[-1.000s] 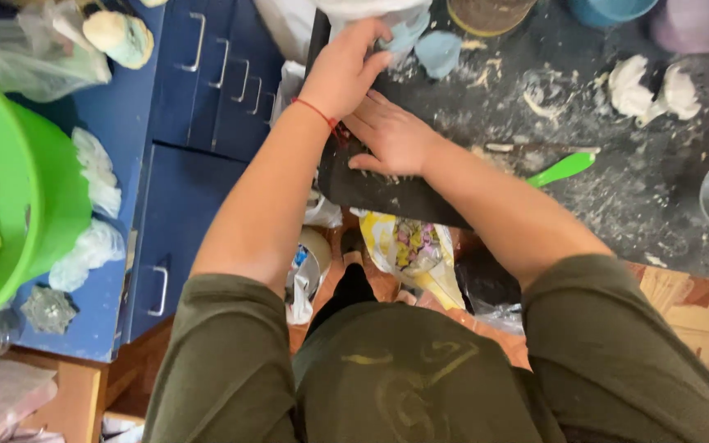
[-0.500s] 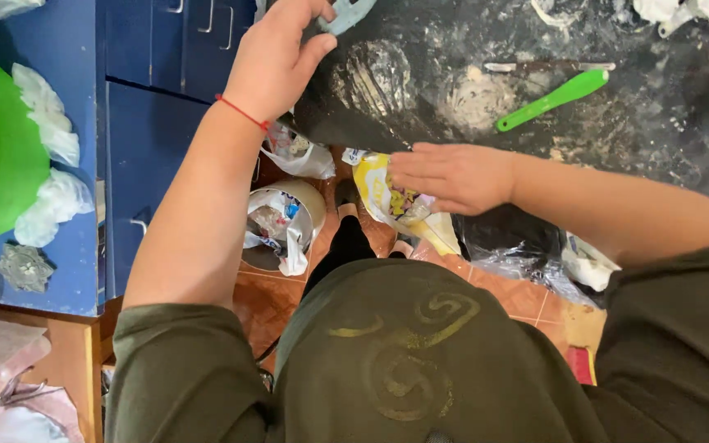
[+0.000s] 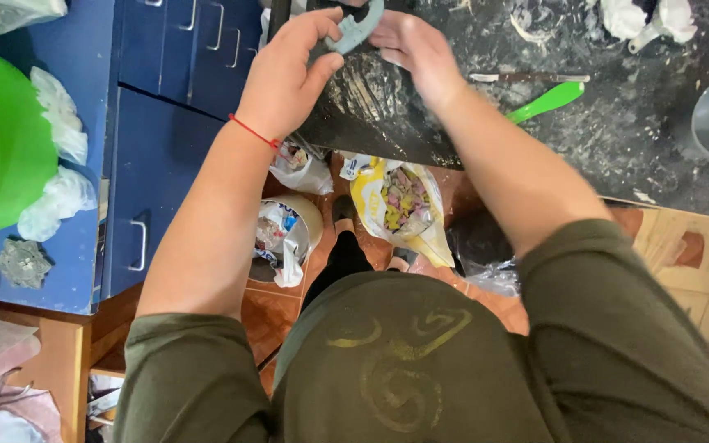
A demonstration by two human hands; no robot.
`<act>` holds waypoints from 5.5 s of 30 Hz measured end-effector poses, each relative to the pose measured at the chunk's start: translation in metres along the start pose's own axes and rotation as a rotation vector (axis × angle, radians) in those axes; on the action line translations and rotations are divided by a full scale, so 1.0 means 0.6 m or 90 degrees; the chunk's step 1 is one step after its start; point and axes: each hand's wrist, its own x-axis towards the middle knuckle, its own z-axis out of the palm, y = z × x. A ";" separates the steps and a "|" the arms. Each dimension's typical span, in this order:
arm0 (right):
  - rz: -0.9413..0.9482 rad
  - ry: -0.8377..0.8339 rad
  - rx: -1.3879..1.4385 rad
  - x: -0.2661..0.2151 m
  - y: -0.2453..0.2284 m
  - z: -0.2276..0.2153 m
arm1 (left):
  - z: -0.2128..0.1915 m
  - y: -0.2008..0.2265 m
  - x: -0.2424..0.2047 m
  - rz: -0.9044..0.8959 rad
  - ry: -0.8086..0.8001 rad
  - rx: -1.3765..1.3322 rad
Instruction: The person cleans a cluttered workbench by wiping the surface with a white cloth and gathering debris into a plastic bag. They also pick up small yellow and green objects from a green basin and place them into a plastic bag on the table.
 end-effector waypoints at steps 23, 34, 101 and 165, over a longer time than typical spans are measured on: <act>0.088 0.096 -0.085 -0.346 0.007 0.027 | 0.180 -0.085 0.017 0.029 -0.016 0.340; 0.395 0.211 -0.060 -0.394 0.017 0.072 | 0.216 0.096 -0.020 0.092 0.069 0.356; 0.215 0.169 -0.771 -0.605 -0.063 -0.282 | 0.313 0.157 -0.008 0.049 0.230 0.336; 0.173 -0.097 -0.422 -0.438 0.037 -0.008 | 0.141 -0.207 -0.095 -0.435 0.259 0.134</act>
